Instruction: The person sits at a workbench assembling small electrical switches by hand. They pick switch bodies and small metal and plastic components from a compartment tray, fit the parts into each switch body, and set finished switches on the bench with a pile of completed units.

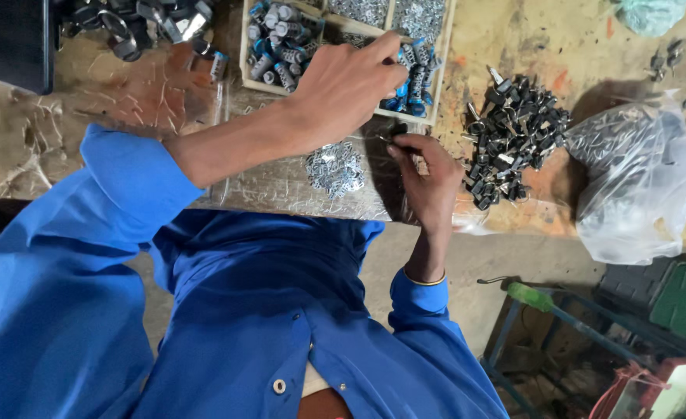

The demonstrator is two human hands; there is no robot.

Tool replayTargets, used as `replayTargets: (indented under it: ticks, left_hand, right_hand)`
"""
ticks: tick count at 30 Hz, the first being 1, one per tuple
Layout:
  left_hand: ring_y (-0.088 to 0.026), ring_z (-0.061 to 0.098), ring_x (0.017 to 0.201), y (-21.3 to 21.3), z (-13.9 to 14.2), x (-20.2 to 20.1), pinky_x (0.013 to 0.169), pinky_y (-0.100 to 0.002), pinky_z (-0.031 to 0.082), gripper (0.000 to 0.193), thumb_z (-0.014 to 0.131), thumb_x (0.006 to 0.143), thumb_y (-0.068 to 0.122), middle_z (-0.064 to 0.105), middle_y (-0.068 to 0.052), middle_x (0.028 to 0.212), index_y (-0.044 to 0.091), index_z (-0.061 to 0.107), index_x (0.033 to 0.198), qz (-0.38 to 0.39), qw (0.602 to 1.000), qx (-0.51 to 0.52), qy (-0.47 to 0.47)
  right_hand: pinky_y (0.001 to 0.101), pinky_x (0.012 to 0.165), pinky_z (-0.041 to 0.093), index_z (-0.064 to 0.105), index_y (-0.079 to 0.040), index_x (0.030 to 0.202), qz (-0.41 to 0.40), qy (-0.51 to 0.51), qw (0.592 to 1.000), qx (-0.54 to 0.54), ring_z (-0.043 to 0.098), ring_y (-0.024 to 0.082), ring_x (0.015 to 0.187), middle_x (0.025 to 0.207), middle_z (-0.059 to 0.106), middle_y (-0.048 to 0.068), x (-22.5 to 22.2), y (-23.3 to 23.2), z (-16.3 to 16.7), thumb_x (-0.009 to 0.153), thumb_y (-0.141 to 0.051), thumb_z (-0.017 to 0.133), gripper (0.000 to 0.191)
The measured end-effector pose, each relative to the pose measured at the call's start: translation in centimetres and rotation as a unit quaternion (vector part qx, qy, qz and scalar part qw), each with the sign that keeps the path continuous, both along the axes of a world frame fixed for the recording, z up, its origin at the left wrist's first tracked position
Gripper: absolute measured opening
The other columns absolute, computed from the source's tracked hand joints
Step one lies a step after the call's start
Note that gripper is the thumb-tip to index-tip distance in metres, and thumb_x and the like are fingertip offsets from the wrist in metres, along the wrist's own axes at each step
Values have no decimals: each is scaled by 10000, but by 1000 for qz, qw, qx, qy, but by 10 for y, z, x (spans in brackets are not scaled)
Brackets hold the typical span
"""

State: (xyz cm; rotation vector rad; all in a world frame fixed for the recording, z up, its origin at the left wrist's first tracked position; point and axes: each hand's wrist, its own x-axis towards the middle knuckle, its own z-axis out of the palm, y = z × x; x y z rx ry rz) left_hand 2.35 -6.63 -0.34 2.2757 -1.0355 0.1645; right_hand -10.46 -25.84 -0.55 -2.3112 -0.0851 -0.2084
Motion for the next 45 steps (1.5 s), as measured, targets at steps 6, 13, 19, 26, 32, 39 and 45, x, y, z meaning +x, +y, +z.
replayTargets:
  ticks: [6,13,19,26,32,39,45]
  left_hand:
    - [-267,719,680,16,15,-12,511,-403,534,38,713,893,35,700,-69,1201,72,719,887,-6,995,-86,44]
    - [-164,816,852,58,32,-13,577,-286,587,128,619,1036,167,748,-87,978,44,622,1075,-87,852,-203,475]
    - [-205,794,996,81,25,-4,810,-269,675,110,623,1045,130,740,-69,1114,56,655,1119,-54,649,-407,641]
    - [-168,740,1072,95,19,11,896,-294,649,253,751,984,-38,707,-55,1230,50,652,1199,-139,651,-526,529]
    - [-96,696,1046,91,17,10,912,-244,588,270,767,952,-59,720,-22,1170,26,704,1200,-83,780,-463,412]
    - [-90,709,1017,70,2,-4,904,-243,647,217,842,941,-51,718,-49,1124,-11,697,1097,-22,845,-430,316]
    - [-100,708,1051,66,-6,-12,964,-270,645,204,788,971,-58,735,-70,1154,-19,710,1156,7,868,-412,277]
  right_hand:
    - [338,734,529,766,-73,1077,49,-22,991,-123,670,242,872,1015,636,101,5,4,15,881,-37,830,210]
    - [364,625,446,811,-81,1070,55,-18,984,-170,589,234,712,850,579,99,26,14,45,901,-84,857,174]
    - [384,741,501,794,-77,1069,162,-80,970,-160,640,253,866,963,646,91,80,18,50,945,-94,840,133]
    - [438,797,450,804,-92,1004,218,-96,955,-176,587,293,907,930,629,90,133,46,25,894,-138,862,132]
    - [460,785,305,786,-116,975,235,-89,935,-249,584,274,882,901,657,29,131,53,17,825,-166,818,161]
    - [449,872,335,772,-127,1050,170,-62,965,-187,558,271,1024,1001,646,34,129,28,22,919,-81,791,140]
    - [430,909,357,744,-125,1047,179,-63,973,-134,535,267,1081,1067,651,12,127,26,31,942,-52,766,130]
